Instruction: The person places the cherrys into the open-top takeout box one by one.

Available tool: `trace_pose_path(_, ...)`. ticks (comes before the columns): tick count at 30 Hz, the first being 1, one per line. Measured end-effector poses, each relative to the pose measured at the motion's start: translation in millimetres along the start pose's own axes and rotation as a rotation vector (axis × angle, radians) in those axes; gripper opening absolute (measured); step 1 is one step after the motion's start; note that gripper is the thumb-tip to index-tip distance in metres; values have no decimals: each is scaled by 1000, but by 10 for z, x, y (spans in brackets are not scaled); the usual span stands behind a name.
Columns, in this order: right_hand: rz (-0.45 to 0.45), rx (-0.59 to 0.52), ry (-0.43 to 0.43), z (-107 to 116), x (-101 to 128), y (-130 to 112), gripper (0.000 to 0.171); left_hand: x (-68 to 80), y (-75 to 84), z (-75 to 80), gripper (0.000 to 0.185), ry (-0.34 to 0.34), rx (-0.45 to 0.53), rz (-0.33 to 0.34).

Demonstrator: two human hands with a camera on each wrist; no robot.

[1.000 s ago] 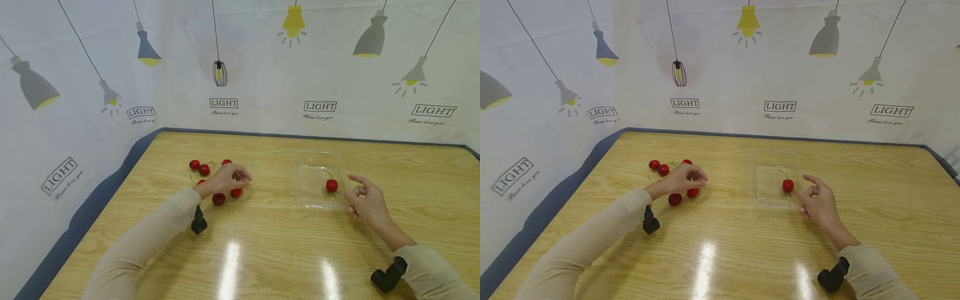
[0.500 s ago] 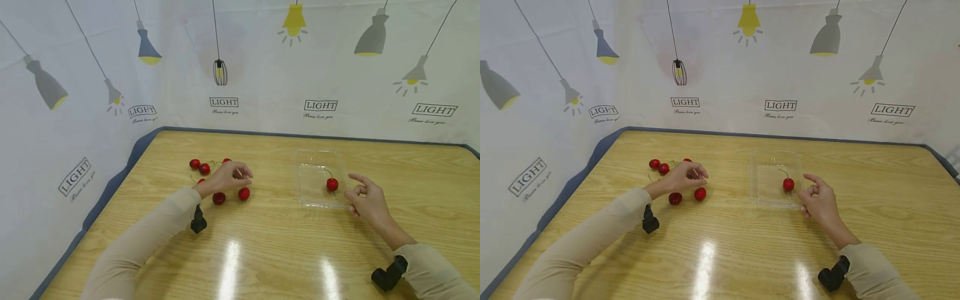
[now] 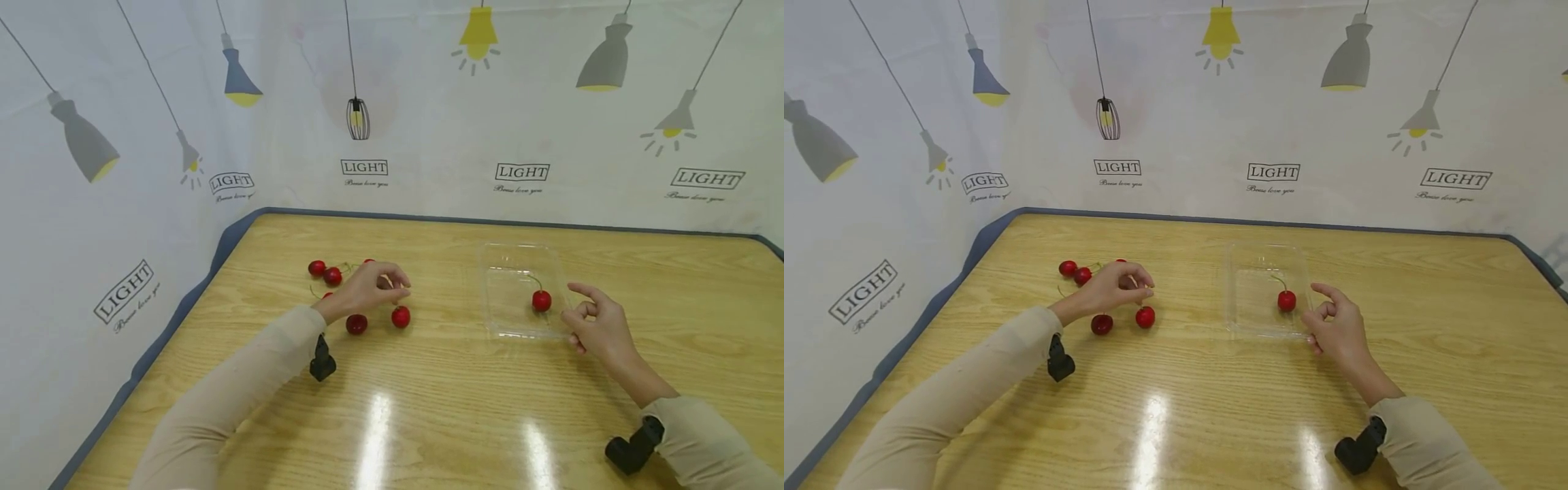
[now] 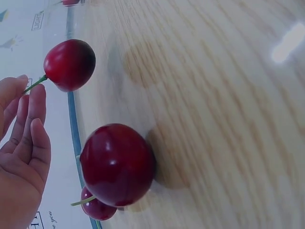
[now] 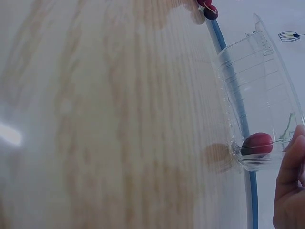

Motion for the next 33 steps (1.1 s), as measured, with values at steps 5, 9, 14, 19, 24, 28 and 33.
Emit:
trace_pose_path(5, 2, -1, -1, -6, 4, -7, 53, 120, 190, 40, 12, 1, 12, 18)
trace_pose_path(9, 4, -4, -2, -12, 4, -11, 53, 140, 220, 57, 13, 2, -2, 19)
trace_pose_path(14, 8, 0, -2, -12, 3, -12, 53, 109, 205, 77, 12, 13, 1, -5)
trace_pose_path(19, 2, 4, -2, -2, 11, -12, 53, -16, 81, 85, 13, 24, 24, -36)
trace_pose_path(24, -1, 5, 0, 1, 9, -11, 53, -82, 64, 97, 12, 41, 18, -67)
trace_pose_path(28, 3, 8, -2, -1, 4, -9, 53, -104, 79, 76, 11, 40, 23, -81)
trace_pose_path(33, 2, -3, -3, -10, 1, -2, 53, -126, 79, 33, 13, 38, 43, -84)
Point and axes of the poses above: each hand's wrist, its own x-axis away from the middle knuckle, its own z-axis out of the back of the hand, y = z × x, the point moved 5 cm from there along -x, towards the middle knuckle, and after that the axes turned 10 degrees about z, right-handed, at the moved point
